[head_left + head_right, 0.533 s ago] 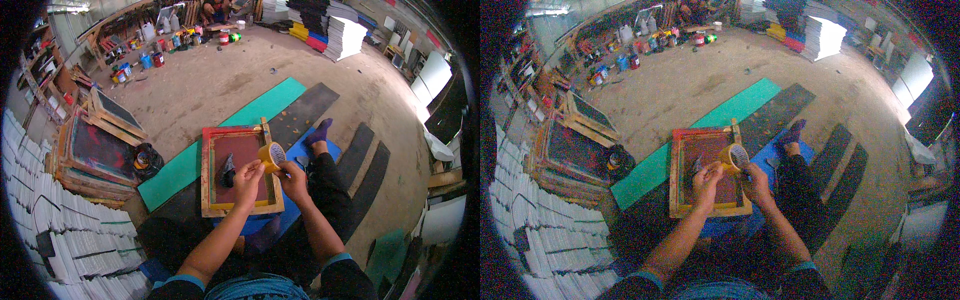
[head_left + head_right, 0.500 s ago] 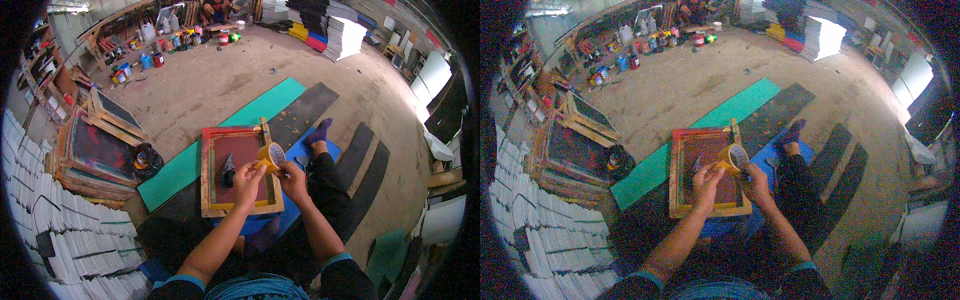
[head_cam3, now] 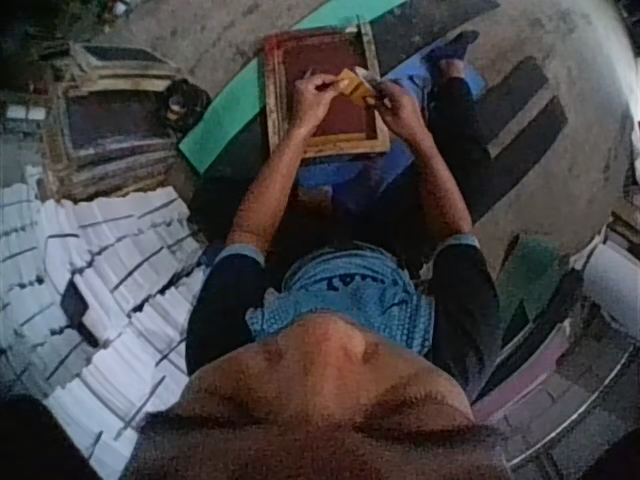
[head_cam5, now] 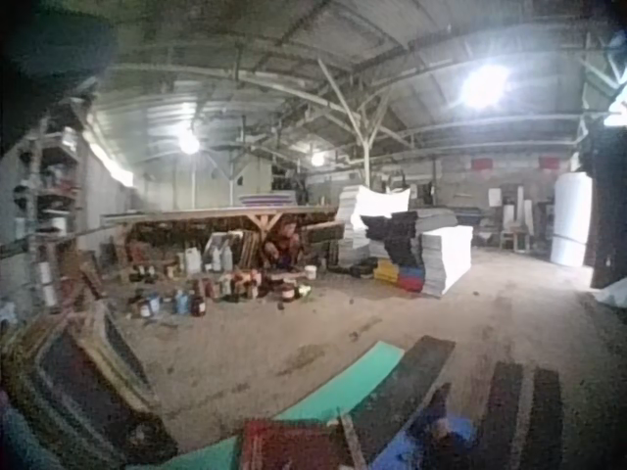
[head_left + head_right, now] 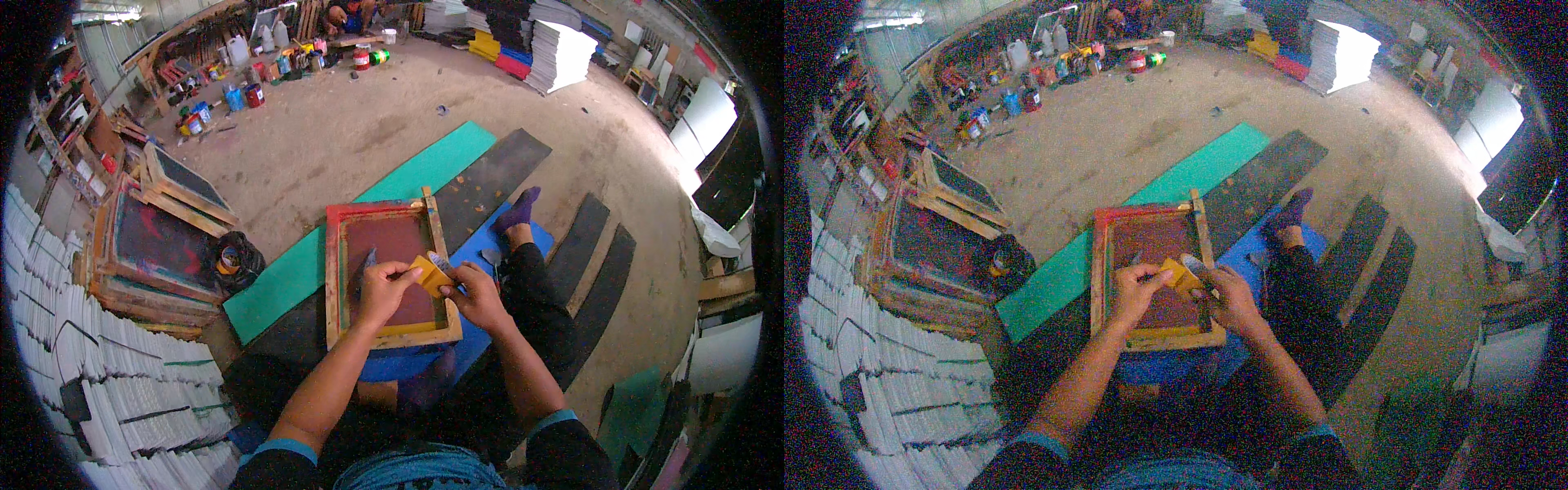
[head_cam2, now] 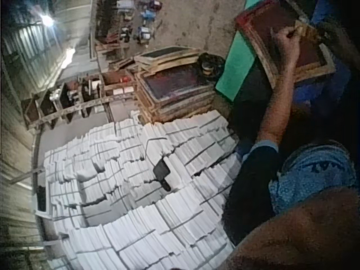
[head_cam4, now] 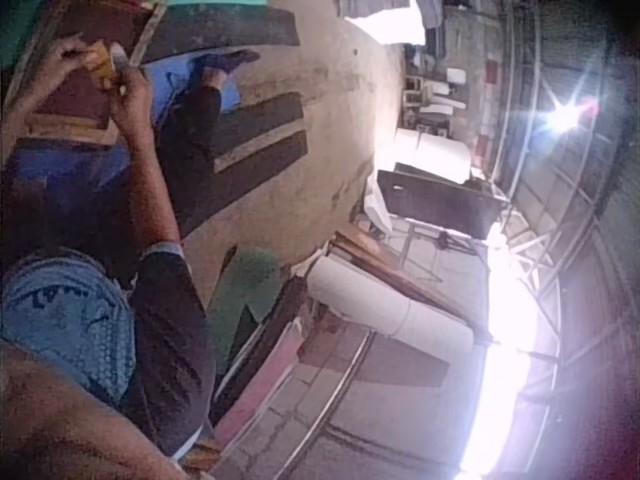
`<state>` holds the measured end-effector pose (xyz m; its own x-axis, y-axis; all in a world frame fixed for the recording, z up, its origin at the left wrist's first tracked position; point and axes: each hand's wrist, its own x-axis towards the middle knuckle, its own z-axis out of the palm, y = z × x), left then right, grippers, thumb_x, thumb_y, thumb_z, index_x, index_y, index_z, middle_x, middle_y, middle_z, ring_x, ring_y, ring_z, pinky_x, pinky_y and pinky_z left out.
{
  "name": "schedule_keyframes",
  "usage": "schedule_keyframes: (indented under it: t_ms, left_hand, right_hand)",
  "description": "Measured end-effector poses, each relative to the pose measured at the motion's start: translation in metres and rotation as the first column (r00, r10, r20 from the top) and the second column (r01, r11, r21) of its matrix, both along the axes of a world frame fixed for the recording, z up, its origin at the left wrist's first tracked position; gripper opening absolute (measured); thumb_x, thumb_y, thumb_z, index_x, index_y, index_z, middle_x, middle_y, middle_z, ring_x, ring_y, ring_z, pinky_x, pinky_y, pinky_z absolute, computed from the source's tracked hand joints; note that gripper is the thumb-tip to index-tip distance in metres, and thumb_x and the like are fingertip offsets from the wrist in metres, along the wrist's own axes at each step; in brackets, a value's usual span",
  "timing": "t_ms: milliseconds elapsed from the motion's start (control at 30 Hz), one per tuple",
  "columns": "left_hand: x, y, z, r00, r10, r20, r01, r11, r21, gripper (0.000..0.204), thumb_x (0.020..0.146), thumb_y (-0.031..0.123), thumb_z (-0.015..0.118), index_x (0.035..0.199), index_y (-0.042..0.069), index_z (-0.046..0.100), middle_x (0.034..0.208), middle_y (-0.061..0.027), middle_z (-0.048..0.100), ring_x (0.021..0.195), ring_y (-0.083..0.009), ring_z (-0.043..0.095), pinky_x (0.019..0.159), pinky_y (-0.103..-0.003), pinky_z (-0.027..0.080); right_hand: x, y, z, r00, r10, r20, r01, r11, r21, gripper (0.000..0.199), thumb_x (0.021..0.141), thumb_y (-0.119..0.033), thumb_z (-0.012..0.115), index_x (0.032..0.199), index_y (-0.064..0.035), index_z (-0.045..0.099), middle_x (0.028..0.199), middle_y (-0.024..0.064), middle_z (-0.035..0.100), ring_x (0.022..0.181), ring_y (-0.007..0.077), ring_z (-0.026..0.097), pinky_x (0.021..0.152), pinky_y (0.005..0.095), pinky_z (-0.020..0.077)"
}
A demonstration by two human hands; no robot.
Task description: The person sits on the floor and applies yellow tape to the edges of a wooden screen printing frame. They wipe the frame with a cloth, then repeatedly measure, cut, and press tape along each side of the frame.
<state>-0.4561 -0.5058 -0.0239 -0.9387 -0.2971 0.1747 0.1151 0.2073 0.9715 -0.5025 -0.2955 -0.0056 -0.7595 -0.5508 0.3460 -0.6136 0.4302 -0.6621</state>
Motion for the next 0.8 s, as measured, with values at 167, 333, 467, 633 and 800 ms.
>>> schedule_keyframes:
  t_ms: [167,333,467,633,800]
  left_hand:
    - [0.016,-0.004,-0.008,0.992,0.084,0.092,-0.083,0.996,-0.013,0.022,0.086,0.019,0.079,0.089,-0.003,0.076,0.073,-0.0024,0.07,0.066,-0.0065,0.059,0.061,-0.025,0.046]
    - [0.033,0.0,-0.014,0.98,0.137,0.148,-0.145,0.988,0.049,0.023,0.085,0.02,0.081,0.088,-0.002,0.077,0.074,-0.0025,0.071,0.067,-0.0071,0.06,0.062,-0.025,0.046]
    - [0.037,-0.015,-0.044,0.97,0.091,0.223,-0.11,0.991,0.073,0.022,0.083,0.018,0.082,0.089,-0.002,0.077,0.078,-0.0032,0.072,0.067,-0.0078,0.061,0.063,-0.025,0.047]
    - [0.044,-0.029,-0.061,0.935,-0.028,0.354,-0.077,0.957,0.279,0.02,0.082,0.015,0.083,0.091,-0.002,0.076,0.078,-0.0047,0.073,0.066,-0.0089,0.062,0.063,-0.023,0.048]
    - [0.054,-0.043,-0.07,0.898,-0.041,0.437,-0.128,0.928,0.349,0.019,0.081,0.014,0.083,0.09,-0.001,0.075,0.075,-0.0038,0.071,0.063,-0.0093,0.059,0.061,-0.024,0.046]
  right_hand:
    - [-0.001,-0.001,-0.007,0.979,0.087,0.184,-0.088,0.996,-0.004,0.023,0.09,-0.013,0.07,0.108,0.0009,0.066,0.095,0.018,0.066,0.087,0.0345,0.065,0.078,0.0401,0.0508]
    - [0.0,-0.003,-0.011,0.96,0.101,0.263,-0.117,0.992,0.047,0.025,0.092,-0.01,0.067,0.114,0.0033,0.064,0.1,0.0198,0.066,0.092,0.036,0.066,0.081,0.0406,0.0513]
    - [0.0,-0.01,-0.022,0.948,0.157,0.275,-0.181,0.982,0.064,0.037,0.088,-0.013,0.073,0.119,0.0035,0.061,0.104,0.0199,0.065,0.096,0.0371,0.065,0.082,0.0414,0.0514]
    - [0.006,-0.022,-0.037,0.984,0.146,0.105,-0.168,0.955,0.243,0.052,0.074,-0.015,0.083,0.118,-0.0005,0.06,0.105,0.0193,0.063,0.099,0.0393,0.062,0.083,0.0437,0.051]
    - [0.005,-0.038,-0.046,0.979,0.2,0.036,-0.203,0.953,0.223,0.051,0.07,-0.011,0.082,0.116,-0.0026,0.061,0.103,0.0182,0.062,0.1,0.0404,0.061,0.084,0.0452,0.0507]
